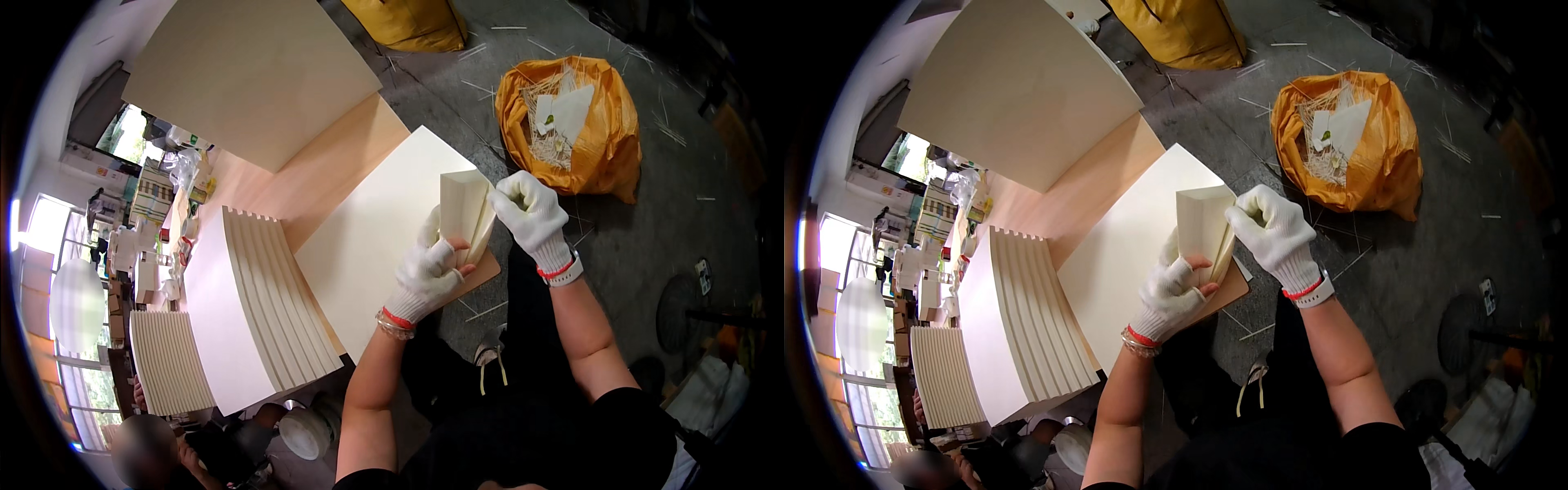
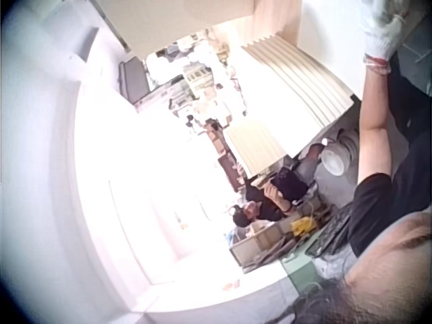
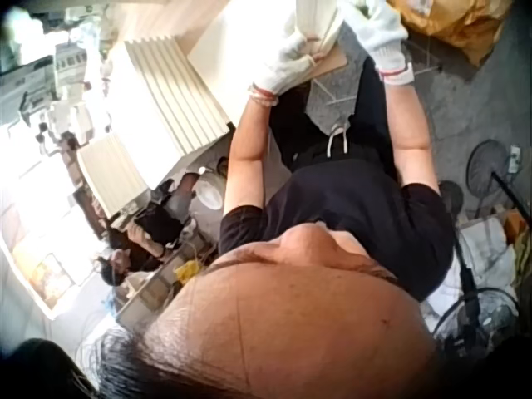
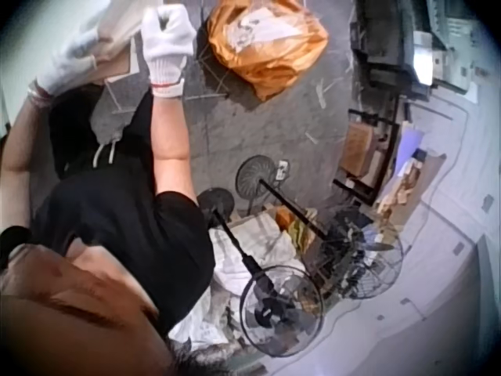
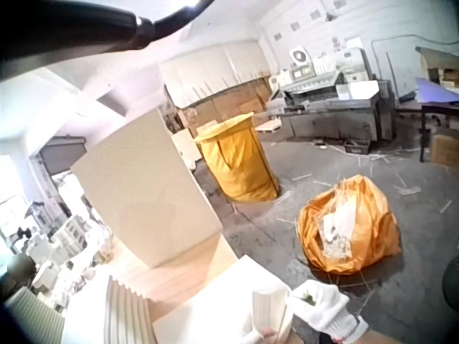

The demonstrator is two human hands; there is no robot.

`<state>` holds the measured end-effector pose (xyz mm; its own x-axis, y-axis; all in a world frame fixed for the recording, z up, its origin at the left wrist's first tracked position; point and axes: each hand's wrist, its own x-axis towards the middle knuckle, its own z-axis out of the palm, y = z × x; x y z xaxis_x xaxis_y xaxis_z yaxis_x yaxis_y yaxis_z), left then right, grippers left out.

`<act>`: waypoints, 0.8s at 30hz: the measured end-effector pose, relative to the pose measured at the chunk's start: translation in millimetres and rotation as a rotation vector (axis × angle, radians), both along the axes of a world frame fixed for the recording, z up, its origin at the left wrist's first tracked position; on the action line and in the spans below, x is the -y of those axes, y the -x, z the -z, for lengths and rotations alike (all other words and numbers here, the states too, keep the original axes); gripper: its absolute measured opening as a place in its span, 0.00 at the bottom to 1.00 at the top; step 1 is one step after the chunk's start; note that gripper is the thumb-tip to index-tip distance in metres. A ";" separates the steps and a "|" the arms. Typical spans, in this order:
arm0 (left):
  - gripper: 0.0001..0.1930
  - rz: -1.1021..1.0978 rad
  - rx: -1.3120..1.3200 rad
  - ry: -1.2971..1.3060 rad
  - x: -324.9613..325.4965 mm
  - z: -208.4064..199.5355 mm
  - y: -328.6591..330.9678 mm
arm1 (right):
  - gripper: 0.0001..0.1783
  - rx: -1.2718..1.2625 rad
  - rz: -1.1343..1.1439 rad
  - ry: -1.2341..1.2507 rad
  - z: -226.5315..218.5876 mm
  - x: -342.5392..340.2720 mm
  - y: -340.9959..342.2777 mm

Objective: The person folds white paperboard sheets into box shapes by hand. They repeatedly pick up a sheet, fold the edges to form a rectangular prism, and place the finished box onto a stack on the table.

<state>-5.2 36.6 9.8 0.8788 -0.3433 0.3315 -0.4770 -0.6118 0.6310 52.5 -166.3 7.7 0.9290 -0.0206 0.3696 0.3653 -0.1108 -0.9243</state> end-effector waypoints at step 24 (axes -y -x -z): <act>0.26 -0.190 0.410 -0.380 -2.6 25.6 23.3 | 0.13 0.462 -0.204 0.810 35.7 -32.9 60.5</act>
